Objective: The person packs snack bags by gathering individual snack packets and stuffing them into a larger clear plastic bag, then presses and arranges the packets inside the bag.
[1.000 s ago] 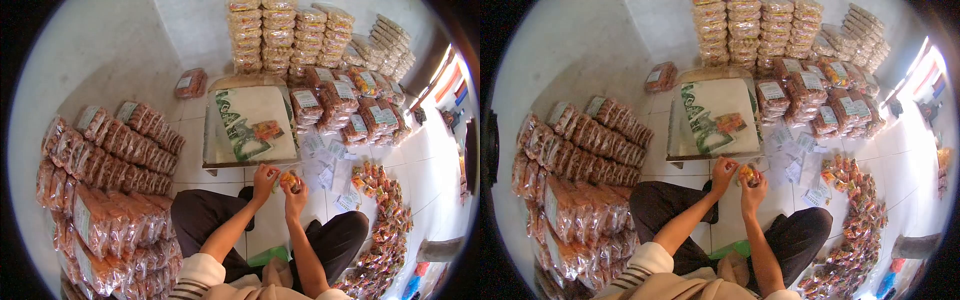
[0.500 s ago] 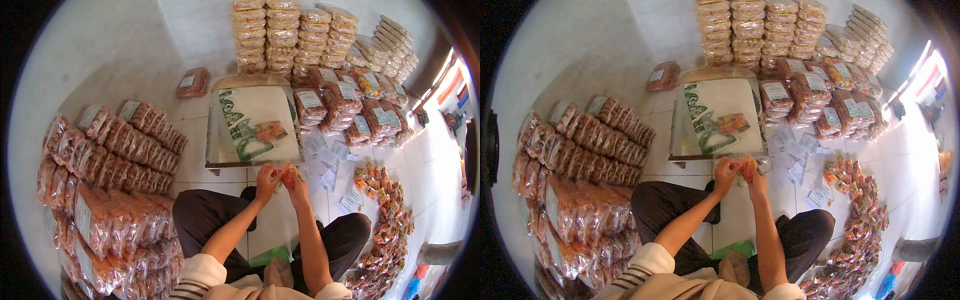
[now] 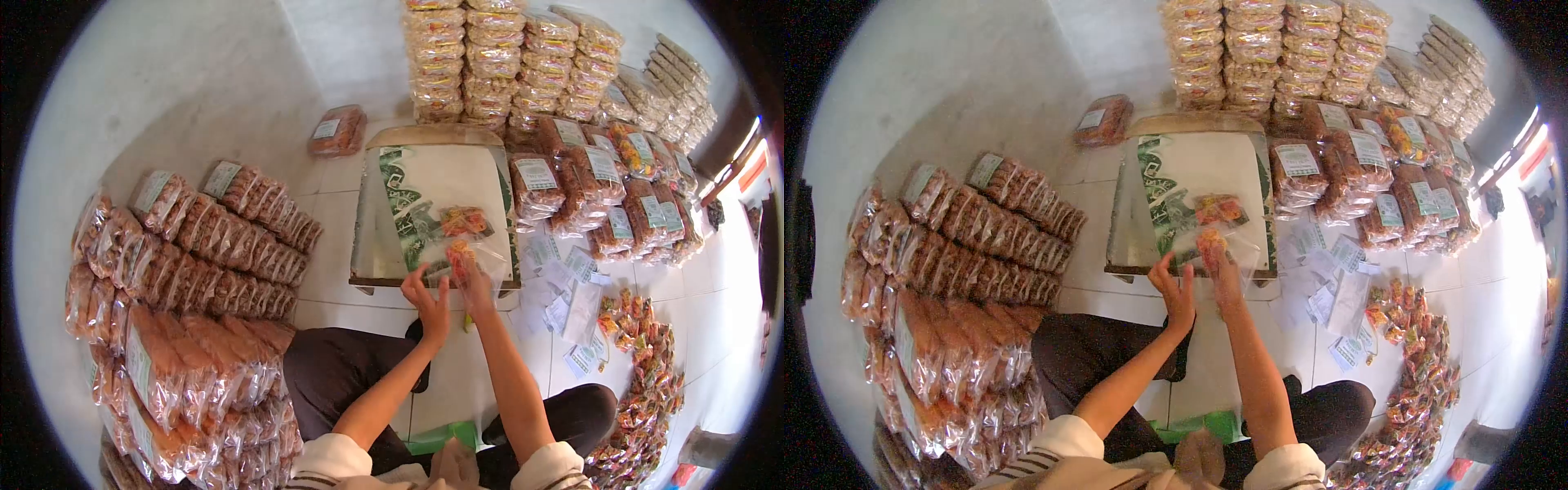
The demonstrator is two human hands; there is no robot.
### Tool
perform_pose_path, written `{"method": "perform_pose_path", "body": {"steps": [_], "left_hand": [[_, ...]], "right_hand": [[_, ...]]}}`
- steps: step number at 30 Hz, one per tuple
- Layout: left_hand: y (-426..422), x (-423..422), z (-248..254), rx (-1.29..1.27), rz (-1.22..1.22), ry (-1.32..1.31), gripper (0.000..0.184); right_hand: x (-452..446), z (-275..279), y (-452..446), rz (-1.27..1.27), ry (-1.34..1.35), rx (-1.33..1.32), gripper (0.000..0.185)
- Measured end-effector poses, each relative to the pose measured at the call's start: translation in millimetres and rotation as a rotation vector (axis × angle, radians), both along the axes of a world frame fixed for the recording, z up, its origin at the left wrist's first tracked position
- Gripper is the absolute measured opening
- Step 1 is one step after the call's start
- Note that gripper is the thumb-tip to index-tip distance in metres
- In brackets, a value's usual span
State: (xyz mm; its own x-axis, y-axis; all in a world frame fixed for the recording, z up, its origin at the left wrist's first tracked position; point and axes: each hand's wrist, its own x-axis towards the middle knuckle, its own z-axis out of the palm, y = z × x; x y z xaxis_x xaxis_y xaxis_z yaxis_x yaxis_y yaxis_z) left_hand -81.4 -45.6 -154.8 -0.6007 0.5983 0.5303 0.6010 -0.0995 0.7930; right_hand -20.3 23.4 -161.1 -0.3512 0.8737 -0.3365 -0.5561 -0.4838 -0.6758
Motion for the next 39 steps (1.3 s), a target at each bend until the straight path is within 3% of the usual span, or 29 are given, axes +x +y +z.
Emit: {"method": "perform_pose_path", "body": {"steps": [1, 3, 5, 9, 11, 12, 14, 15, 16, 17, 18, 19, 20, 22, 23, 25, 29, 34, 39], "left_hand": [[6, -3, -13, -0.124, 0.100, -0.062, 0.046], [4, -5, -29, -0.256, 0.206, -0.129, 0.051], [-2, -4, -33, -0.334, -0.179, -0.943, 0.044], [-16, -10, -23, -0.460, -0.197, -0.829, 0.038], [-30, -9, -21, -0.486, -0.383, -0.753, 0.034], [-37, -5, -29, -0.483, -0.378, -0.743, 0.034], [-46, 5, -51, -0.247, -0.534, -0.861, 0.035], [-45, 0, -36, -0.441, -0.386, -0.600, 0.040], [-33, -8, -29, -0.440, -0.390, -0.599, 0.040], [-16, -16, -23, -0.261, -0.218, -0.720, 0.045], [2, -24, -16, -0.081, -0.042, -0.836, 0.050], [20, -38, -15, -0.071, -0.046, -0.892, 0.052], [40, -56, -18, -0.060, -0.049, -0.946, 0.055], [80, -92, -43, -0.315, -0.104, -1.071, 0.054], [84, -95, -36, -0.314, -0.110, -1.072, 0.054], [87, -94, -19, -0.353, -0.468, -1.276, 0.049], [92, -96, -36, -0.331, -0.519, -1.227, 0.045], [81, -95, -19, -0.359, -0.585, -1.355, 0.033], [81, -98, -24, -0.413, -0.605, -1.333, 0.035]], "right_hand": [[0, 5, -1, -0.010, -0.105, -0.050, 0.044], [-2, 6, -5, 0.009, -0.062, -0.052, 0.043], [-5, 5, -9, 0.022, -0.014, -0.050, 0.041], [-15, 8, -6, -0.051, -0.291, 0.299, 0.040], [-24, -7, 10, -0.070, -0.398, 0.401, 0.040], [-30, -45, 29, -0.056, -0.412, 0.213, 0.041], [-44, -77, 43, -0.040, -0.418, 0.027, 0.043], [-48, -86, 44, -0.095, -0.349, 0.088, 0.042], [-47, -77, 41, -0.125, -0.319, 0.118, 0.042], [-46, -69, 38, -0.154, -0.288, 0.148, 0.042], [-42, -25, 23, -0.111, -0.288, 0.171, 0.041], [-39, 0, 14, -0.068, -0.289, 0.194, 0.040], [-39, -10, 17, -0.068, -0.297, 0.194, 0.040], [-45, -38, 26, -0.144, -0.216, 0.163, 0.033], [-46, -35, 27, -0.147, -0.217, 0.167, 0.033], [-49, -26, 27, -0.167, -0.129, 0.085, 0.027], [-54, -16, 32, -0.139, -0.152, 0.066, 0.027], [-65, -13, 38, -0.256, -0.178, 0.168, 0.030], [-63, -3, 37, -0.238, -0.237, 0.149, 0.038]]}}
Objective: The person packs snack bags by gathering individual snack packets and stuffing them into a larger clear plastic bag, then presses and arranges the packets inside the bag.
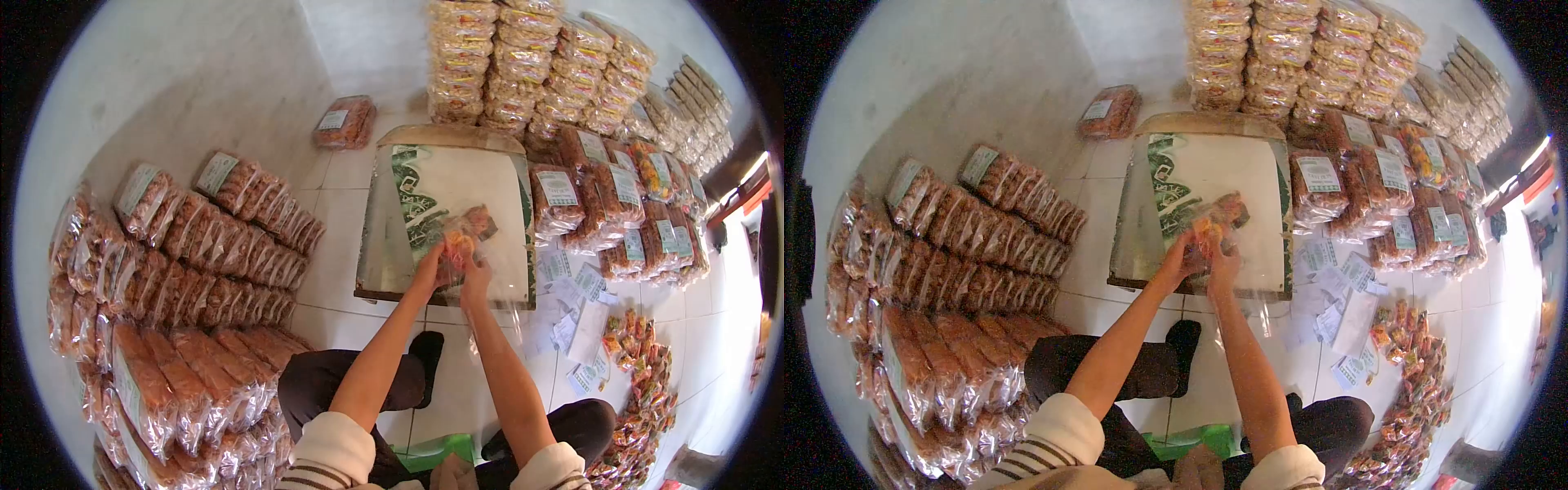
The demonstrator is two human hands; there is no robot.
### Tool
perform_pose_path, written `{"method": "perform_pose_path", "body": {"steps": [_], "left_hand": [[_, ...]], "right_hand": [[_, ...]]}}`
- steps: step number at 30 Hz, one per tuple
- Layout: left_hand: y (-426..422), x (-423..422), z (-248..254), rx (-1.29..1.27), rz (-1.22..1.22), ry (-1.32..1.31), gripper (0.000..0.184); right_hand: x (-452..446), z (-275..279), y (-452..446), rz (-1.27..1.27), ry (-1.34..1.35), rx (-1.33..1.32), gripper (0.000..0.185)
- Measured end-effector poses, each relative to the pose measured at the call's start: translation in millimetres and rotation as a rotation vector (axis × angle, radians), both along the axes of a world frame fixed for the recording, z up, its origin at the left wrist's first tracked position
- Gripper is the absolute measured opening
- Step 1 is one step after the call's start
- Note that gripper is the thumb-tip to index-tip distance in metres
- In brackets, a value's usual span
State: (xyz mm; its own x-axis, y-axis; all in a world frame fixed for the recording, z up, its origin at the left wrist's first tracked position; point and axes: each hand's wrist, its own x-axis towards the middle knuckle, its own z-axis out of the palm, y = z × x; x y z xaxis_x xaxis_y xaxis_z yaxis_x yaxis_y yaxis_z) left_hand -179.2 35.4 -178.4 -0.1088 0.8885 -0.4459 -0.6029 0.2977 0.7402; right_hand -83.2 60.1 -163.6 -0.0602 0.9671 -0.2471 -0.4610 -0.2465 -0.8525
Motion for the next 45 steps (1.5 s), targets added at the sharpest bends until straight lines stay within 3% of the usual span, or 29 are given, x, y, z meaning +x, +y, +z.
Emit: {"method": "perform_pose_path", "body": {"steps": [2, 4, 5, 7, 10, 14, 16, 20, 23, 26, 28, 29, 31, 32, 34, 35, 37, 38, 40, 43, 45], "left_hand": [[2, 0, -2, -0.005, 0.001, 0.029, 0.037], [4, 1, -9, -0.035, -0.007, 0.173, 0.047], [5, 3, -13, -0.039, -0.006, 0.175, 0.047], [5, 8, -5, -0.123, 0.099, 0.542, 0.050], [2, 12, -2, -0.055, 0.105, 0.338, 0.053], [12, 11, -28, -0.015, 0.134, 0.349, 0.053], [13, 13, -26, 0.014, 0.185, 0.357, 0.051], [12, 7, -20, 0.037, 0.152, 0.428, 0.048], [10, -1, -21, 0.015, -0.035, 0.455, 0.042], [11, 3, -15, -0.115, -0.084, 0.574, 0.038], [14, 14, -19, 0.199, 0.479, 1.047, 0.030], [15, 16, -19, 0.204, 0.477, 1.040, 0.030], [14, 17, -5, 0.237, 0.508, 1.443, 0.021], [16, 20, 2, 0.245, 0.503, 1.431, 0.021], [19, 26, 11, -0.102, 0.215, 1.350, 0.018], [21, 28, 8, -0.089, 0.198, 1.340, 0.018], [26, 35, -2, -0.089, 0.326, 1.380, 0.023], [27, 42, -3, -0.064, 0.304, 1.372, 0.023], [30, 58, 1, -0.286, 0.454, 1.626, 0.030], [31, 91, 25, -0.070, 0.596, 1.761, 0.033], [32, 132, 52, 0.124, 0.544, 1.783, 0.036]], "right_hand": [[-2, -4, 1, 0.022, -0.022, -0.011, 0.046], [-5, -16, 4, -0.132, -0.722, 0.543, 0.039], [-4, -23, 2, -0.130, -0.721, 0.540, 0.039], [-4, -12, -5, -0.208, -1.121, 0.631, 0.046], [3, -14, 1, -0.150, -1.142, 0.678, 0.058], [8, -9, 7, -0.099, -1.196, 0.548, 0.064], [9, -20, 7, -0.050, -0.912, 0.661, 0.065], [8, -44, 10, 0.028, -0.749, 0.551, 0.064], [2, -35, 12, -0.044, -0.544, 0.465, 0.057], [3, -41, 30, 0.102, -0.820, 0.410, 0.048], [-1, -63, 41, 0.135, -0.685, 0.522, 0.043], [4, -67, 42, 0.131, -0.691, 0.524, 0.043], [14, -60, 36, 0.244, -1.027, 0.963, 0.043], [23, -53, 31, 0.239, -1.042, 0.960, 0.043], [46, -18, 13, 0.629, -0.996, 0.854, 0.046], [61, -13, 5, 0.617, -1.014, 0.840, 0.046], [94, 2, -14, 0.999, -1.263, 0.936, 0.044], [115, 16, -23, 0.976, -1.283, 0.916, 0.044], [154, 56, -40, 1.322, -1.178, 0.649, 0.040], [233, 64, -50, 1.061, -1.214, 0.688, 0.039], [290, 80, -58, 0.796, -1.275, 0.578, 0.037]]}}
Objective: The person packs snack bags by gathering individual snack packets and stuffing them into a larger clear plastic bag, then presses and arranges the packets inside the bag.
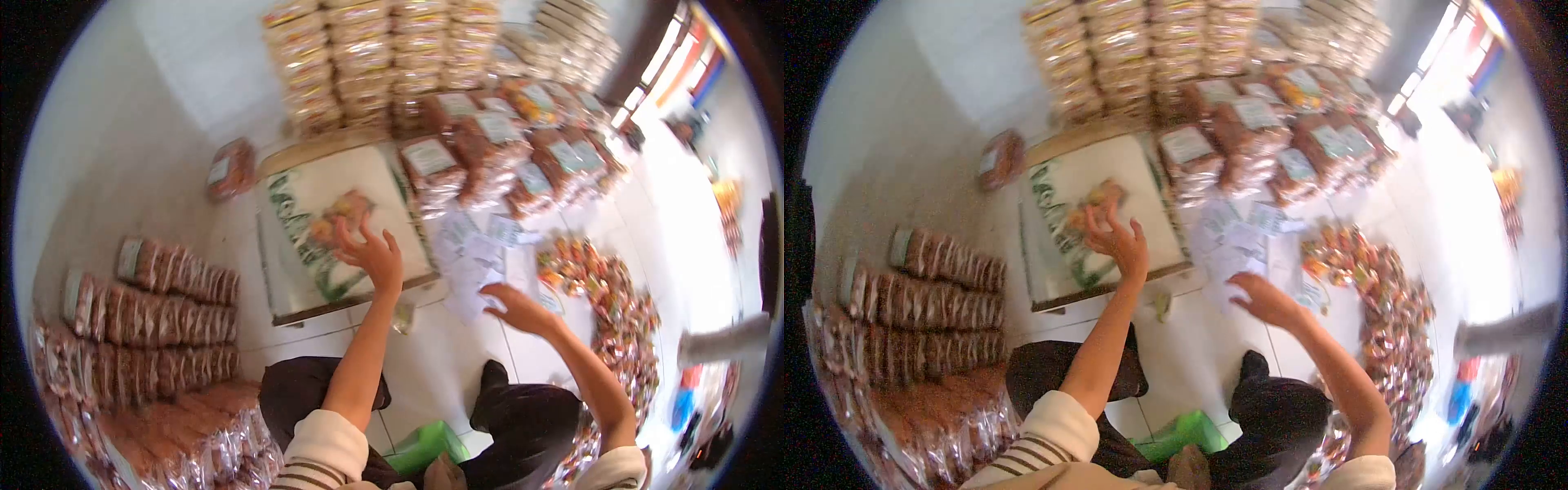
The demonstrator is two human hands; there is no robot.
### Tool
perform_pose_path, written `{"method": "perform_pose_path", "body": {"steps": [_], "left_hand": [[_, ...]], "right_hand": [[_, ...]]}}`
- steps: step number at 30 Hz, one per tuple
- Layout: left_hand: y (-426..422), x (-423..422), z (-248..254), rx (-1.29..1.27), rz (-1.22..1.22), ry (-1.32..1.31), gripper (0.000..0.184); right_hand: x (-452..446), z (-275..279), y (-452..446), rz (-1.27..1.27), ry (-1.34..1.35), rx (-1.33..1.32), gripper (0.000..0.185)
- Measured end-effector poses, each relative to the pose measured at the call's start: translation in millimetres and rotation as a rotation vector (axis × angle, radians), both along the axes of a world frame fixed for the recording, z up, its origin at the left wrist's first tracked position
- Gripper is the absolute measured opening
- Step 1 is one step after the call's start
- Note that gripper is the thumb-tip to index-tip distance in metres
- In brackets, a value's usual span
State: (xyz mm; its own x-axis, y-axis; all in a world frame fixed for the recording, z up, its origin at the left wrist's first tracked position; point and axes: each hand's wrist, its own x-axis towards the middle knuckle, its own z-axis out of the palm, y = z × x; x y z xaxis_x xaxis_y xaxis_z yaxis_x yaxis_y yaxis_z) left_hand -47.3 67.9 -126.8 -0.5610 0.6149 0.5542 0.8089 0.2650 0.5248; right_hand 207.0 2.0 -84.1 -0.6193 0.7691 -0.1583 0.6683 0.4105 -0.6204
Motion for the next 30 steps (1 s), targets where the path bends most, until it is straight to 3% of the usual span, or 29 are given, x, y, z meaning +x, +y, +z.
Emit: {"method": "perform_pose_path", "body": {"steps": [2, 3, 4, 6, 10, 12, 16, 18, 21, 23, 24, 26, 27, 30], "left_hand": [[-3, 50, 29, 0.108, -0.486, -0.060, 0.037], [-2, 79, 33, 0.183, -0.690, -0.089, 0.034], [-7, 109, 40, 0.187, -0.747, -0.094, 0.034], [-30, 171, 51, 0.149, -1.133, -0.266, 0.030], [-84, 269, 58, 0.094, -1.488, -0.292, 0.028], [-116, 304, 58, -0.062, -1.701, -0.300, 0.024], [-171, 356, 38, -0.151, -1.947, -0.248, 0.024], [-194, 372, 19, -0.217, -2.006, -0.292, 0.022], [-211, 391, -29, -0.365, -2.022, -0.219, 0.021], [-225, 399, -79, -0.784, -1.867, -0.347, 0.025], [-232, 400, -105, -0.825, -1.864, -0.342, 0.025], [-245, 400, -154, -1.106, -1.636, -0.478, 0.036], [-253, 398, -179, -1.146, -1.574, -0.510, 0.049], [-278, 400, -203, -1.088, -1.333, -0.474, 0.061]], "right_hand": [[54, 24, -18, -0.239, -0.001, 0.166, 0.031], [82, 30, -35, -0.436, 0.171, 0.106, 0.030], [108, 35, -52, -0.627, 0.347, 0.054, 0.031], [156, 48, -99, -0.840, 0.392, 0.160, 0.027], [230, 49, -209, -1.159, 0.348, 0.246, 0.023], [243, 53, -264, -1.311, 0.396, 0.275, 0.022], [262, 14, -344, -1.500, 0.478, 0.325, 0.022], [266, -18, -368, -1.612, 0.381, 0.234, 0.023], [268, -71, -380, -1.689, 0.459, 0.143, 0.022], [263, -123, -388, -1.776, 0.596, 0.119, 0.022], [257, -145, -389, -1.823, 0.615, 0.076, 0.022], [251, -198, -391, -1.925, 0.556, -0.003, 0.026], [246, -213, -389, -1.933, 0.559, -0.033, 0.026], [233, -246, -373, -2.140, 0.331, -0.005, 0.038]]}}
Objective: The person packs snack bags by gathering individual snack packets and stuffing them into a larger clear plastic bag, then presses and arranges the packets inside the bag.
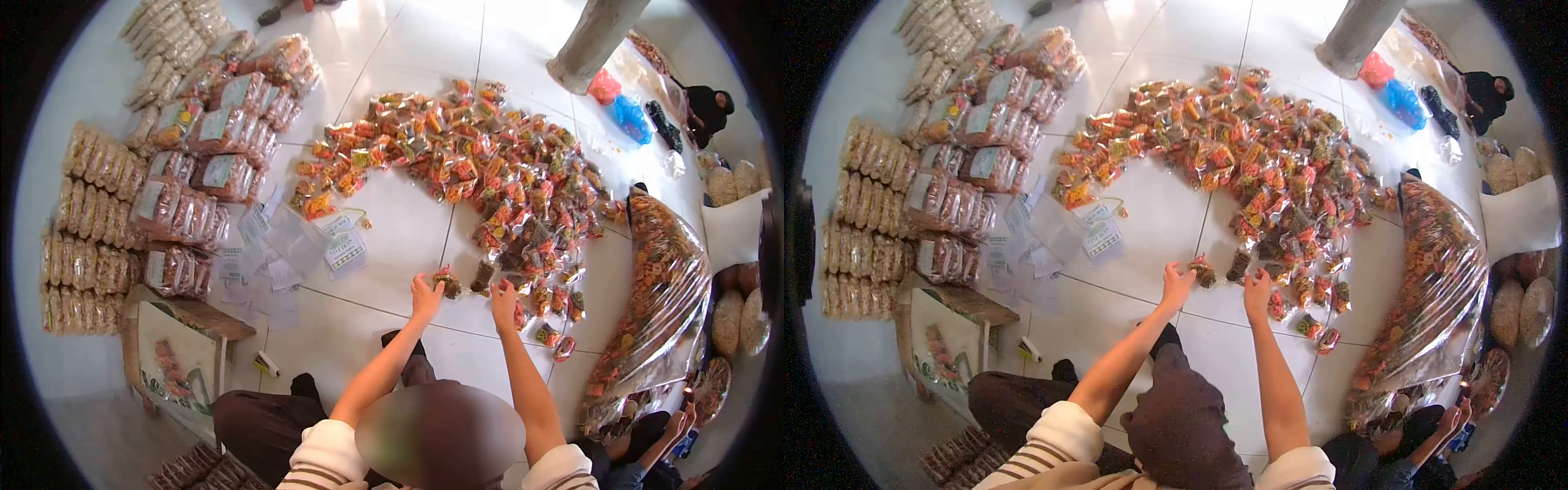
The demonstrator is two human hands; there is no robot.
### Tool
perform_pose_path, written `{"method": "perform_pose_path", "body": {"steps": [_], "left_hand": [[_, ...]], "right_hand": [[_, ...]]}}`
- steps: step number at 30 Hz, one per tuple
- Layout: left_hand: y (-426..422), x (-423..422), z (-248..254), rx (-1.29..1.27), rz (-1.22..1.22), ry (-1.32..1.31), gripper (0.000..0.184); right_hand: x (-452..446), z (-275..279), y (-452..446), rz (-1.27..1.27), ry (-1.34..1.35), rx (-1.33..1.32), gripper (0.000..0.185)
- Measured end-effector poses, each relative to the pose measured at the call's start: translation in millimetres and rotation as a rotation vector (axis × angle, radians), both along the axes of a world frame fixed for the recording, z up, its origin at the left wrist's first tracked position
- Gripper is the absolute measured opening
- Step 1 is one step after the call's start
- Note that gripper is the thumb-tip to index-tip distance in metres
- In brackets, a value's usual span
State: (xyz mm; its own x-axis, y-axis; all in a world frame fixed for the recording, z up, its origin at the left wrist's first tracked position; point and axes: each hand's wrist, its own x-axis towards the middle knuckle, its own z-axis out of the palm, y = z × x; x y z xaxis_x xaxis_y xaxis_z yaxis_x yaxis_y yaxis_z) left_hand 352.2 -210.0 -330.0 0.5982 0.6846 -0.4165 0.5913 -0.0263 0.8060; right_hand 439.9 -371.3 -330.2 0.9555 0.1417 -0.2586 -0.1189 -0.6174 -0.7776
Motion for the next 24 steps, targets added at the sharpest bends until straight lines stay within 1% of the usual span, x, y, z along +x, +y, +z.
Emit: {"method": "perform_pose_path", "body": {"steps": [1, 2, 3, 4, 6, 7, 8, 9, 10, 11, 12, 13, 14, 15, 16, 17, 18, 20, 21, 22, 24], "left_hand": [[-6, 5, -3, -0.011, 0.004, 0.016, 0.061], [-11, 8, -5, -0.024, 0.072, 0.048, 0.066], [-14, 11, -5, -0.035, 0.141, 0.078, 0.070], [-14, 15, 6, -0.040, 0.146, 0.091, 0.070], [-15, 17, 23, 0.036, 0.047, 0.169, 0.076], [-18, 18, 6, 0.194, 0.029, 0.167, 0.079], [-18, 17, -10, 0.191, 0.034, 0.175, 0.079], [-16, 19, -19, 0.132, 0.052, 0.095, 0.074], [-12, 20, -20, 0.076, 0.070, 0.012, 0.068], [-5, 20, -20, 0.081, 0.074, 0.012, 0.068], [5, 20, -15, -0.132, 0.030, -0.089, 0.063], [16, 20, -6, -0.342, -0.017, -0.193, 0.058], [27, 20, 4, -0.331, -0.014, -0.201, 0.058], [37, 19, 20, -0.343, -0.037, -0.268, 0.056], [48, 18, 40, -0.350, -0.060, -0.336, 0.054], [59, 15, 68, -0.290, -0.073, -0.425, 0.044], [72, 12, 94, -0.269, -0.069, -0.443, 0.044], [98, 0, 138, -0.125, -0.205, -0.431, 0.039], [113, -6, 144, 0.052, -0.331, -0.553, 0.039], [121, -16, 168, 0.077, -0.320, -0.571, 0.039], [132, -42, 221, -0.120, -0.301, -0.531, 0.041]], "right_hand": [[0, -9, 5, -0.083, -0.008, -0.020, 0.045], [-2, -18, 11, -0.166, -0.017, -0.039, 0.051], [-3, -24, 17, -0.160, -0.002, -0.048, 0.051], [-3, -28, 23, -0.168, -0.036, -0.042, 0.054], [-6, -32, 36, -0.182, -0.102, -0.029, 0.059], [-6, -28, 42, -0.176, -0.091, -0.034, 0.059], [-5, -22, 47, -0.110, 0.069, -0.037, 0.057], [-4, -12, 53, -0.042, 0.226, -0.039, 0.054], [-5, -1, 60, -0.037, 0.228, -0.037, 0.054], [-7, 12, 68, -0.086, 0.229, 0.094, 0.051], [-8, 21, 73, -0.135, 0.228, 0.226, 0.047], [-8, 25, 75, -0.130, 0.225, 0.233, 0.047], [-6, 31, 77, -0.086, 0.255, 0.370, 0.042], [-4, 38, 79, -0.038, 0.285, 0.506, 0.037], [-2, 49, 82, -0.025, 0.277, 0.519, 0.037], [0, 66, 87, 0.072, 0.257, 0.581, 0.034], [4, 87, 92, 0.172, 0.232, 0.641, 0.031], [3, 143, 105, 0.260, 0.214, 0.714, 0.027], [1, 169, 111, 0.339, 0.224, 0.748, 0.027], [-2, 190, 117, 0.423, 0.237, 0.779, 0.027], [-12, 225, 131, 0.494, 0.241, 0.841, 0.030]]}}
